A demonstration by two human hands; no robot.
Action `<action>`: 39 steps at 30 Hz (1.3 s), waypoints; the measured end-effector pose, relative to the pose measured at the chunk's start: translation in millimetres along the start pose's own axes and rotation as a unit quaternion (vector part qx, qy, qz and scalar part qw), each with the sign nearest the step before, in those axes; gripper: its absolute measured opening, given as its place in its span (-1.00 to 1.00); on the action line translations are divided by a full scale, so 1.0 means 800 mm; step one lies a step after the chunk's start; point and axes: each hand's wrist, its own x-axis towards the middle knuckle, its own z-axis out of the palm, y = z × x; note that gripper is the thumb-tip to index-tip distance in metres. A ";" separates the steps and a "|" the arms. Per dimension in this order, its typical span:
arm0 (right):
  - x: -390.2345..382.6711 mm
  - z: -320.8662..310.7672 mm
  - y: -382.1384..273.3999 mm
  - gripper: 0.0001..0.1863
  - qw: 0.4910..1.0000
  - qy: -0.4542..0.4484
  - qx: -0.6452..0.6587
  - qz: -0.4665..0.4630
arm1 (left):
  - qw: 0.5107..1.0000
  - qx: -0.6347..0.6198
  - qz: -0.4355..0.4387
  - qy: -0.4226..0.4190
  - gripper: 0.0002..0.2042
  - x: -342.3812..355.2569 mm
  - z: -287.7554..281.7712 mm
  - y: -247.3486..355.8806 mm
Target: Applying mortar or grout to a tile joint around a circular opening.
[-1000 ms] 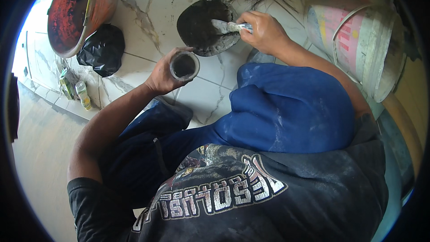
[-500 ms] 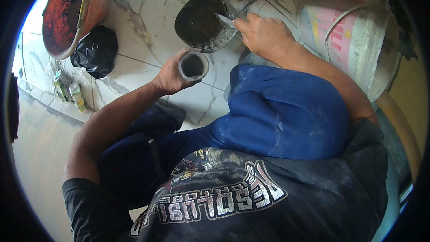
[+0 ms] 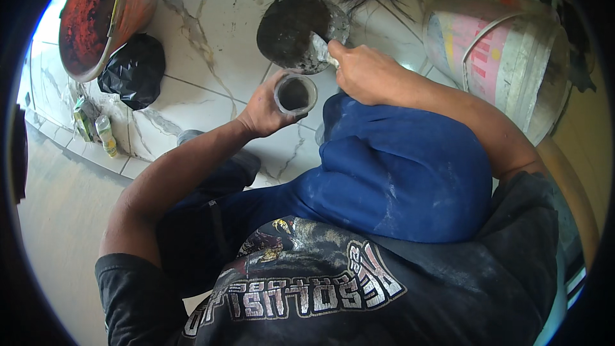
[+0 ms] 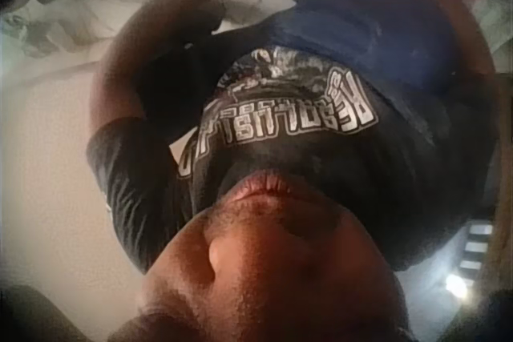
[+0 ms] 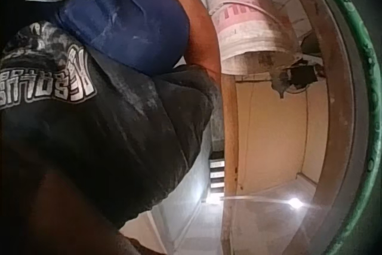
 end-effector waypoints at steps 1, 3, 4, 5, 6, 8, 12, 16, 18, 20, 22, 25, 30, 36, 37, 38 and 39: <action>0.000 0.001 -0.001 -0.72 0.999 -0.017 0.034 -0.002 | 1.000 0.003 0.014 0.009 -0.26 0.000 0.005 0.000; 0.001 0.008 0.002 -0.71 0.998 -0.019 0.058 -0.001 | 0.999 0.007 0.029 0.018 -0.25 0.000 0.010 -0.001; 0.002 0.013 0.004 -0.71 0.996 -0.022 0.082 -0.001 | 0.999 0.024 0.039 0.026 -0.25 -0.001 0.012 -0.002; 0.002 0.019 0.008 -0.71 0.996 -0.022 0.082 -0.001 | 0.997 0.038 0.050 0.034 -0.24 -0.001 0.014 -0.001; 0.002 0.024 0.012 -0.71 0.994 -0.023 0.110 -0.004 | 0.997 0.038 0.050 0.033 -0.24 -0.001 0.014 -0.001; 0.000 0.023 0.014 -0.70 0.990 -0.023 0.138 -0.007 | 0.998 0.014 0.048 0.030 -0.25 0.001 0.013 0.000; -0.012 -0.012 0.009 -0.70 0.998 0.012 0.062 0.009 | 0.999 -0.012 0.040 -0.001 -0.27 -0.003 0.001 0.003; -0.012 -0.047 -0.003 -0.71 0.999 0.011 -0.040 0.008 | 0.999 0.049 0.021 -0.004 -0.30 -0.022 -0.041 0.010; -0.014 -0.058 -0.008 -0.70 0.997 -0.025 -0.063 0.032 | 0.997 0.074 0.015 -0.027 -0.30 -0.023 -0.069 0.020; -0.021 -0.064 -0.006 -0.64 0.996 -0.055 -0.033 0.061 | 0.992 0.110 0.044 -0.032 -0.31 -0.011 -0.094 0.035; -0.020 -0.075 -0.006 -0.61 0.995 -0.070 -0.028 0.059 | 0.986 0.146 0.070 -0.039 -0.33 -0.008 -0.118 0.042; -0.013 -0.082 0.027 -0.61 0.999 -0.035 -0.019 0.010 | 0.977 0.195 0.081 -0.040 -0.34 0.000 -0.143 0.047; 0.021 -0.125 0.027 -0.63 0.982 -0.079 0.120 0.123 | 0.978 0.183 0.094 -0.046 -0.33 0.016 -0.144 0.029; 0.045 -0.136 0.032 -0.67 0.973 -0.129 0.107 0.158 | 0.985 0.154 0.058 -0.042 -0.28 0.022 -0.128 0.023; 0.046 -0.130 0.031 -0.69 0.978 -0.080 0.124 0.145 | 0.985 0.155 0.056 -0.042 -0.28 0.020 -0.129 0.022; 0.046 -0.125 0.033 -0.69 0.981 -0.028 0.140 0.132 | 0.988 0.138 0.045 -0.043 -0.27 0.021 -0.129 0.022; 0.048 -0.121 0.038 -0.69 0.981 -0.027 0.141 0.130 | 0.991 0.121 0.035 -0.044 -0.27 0.021 -0.129 0.022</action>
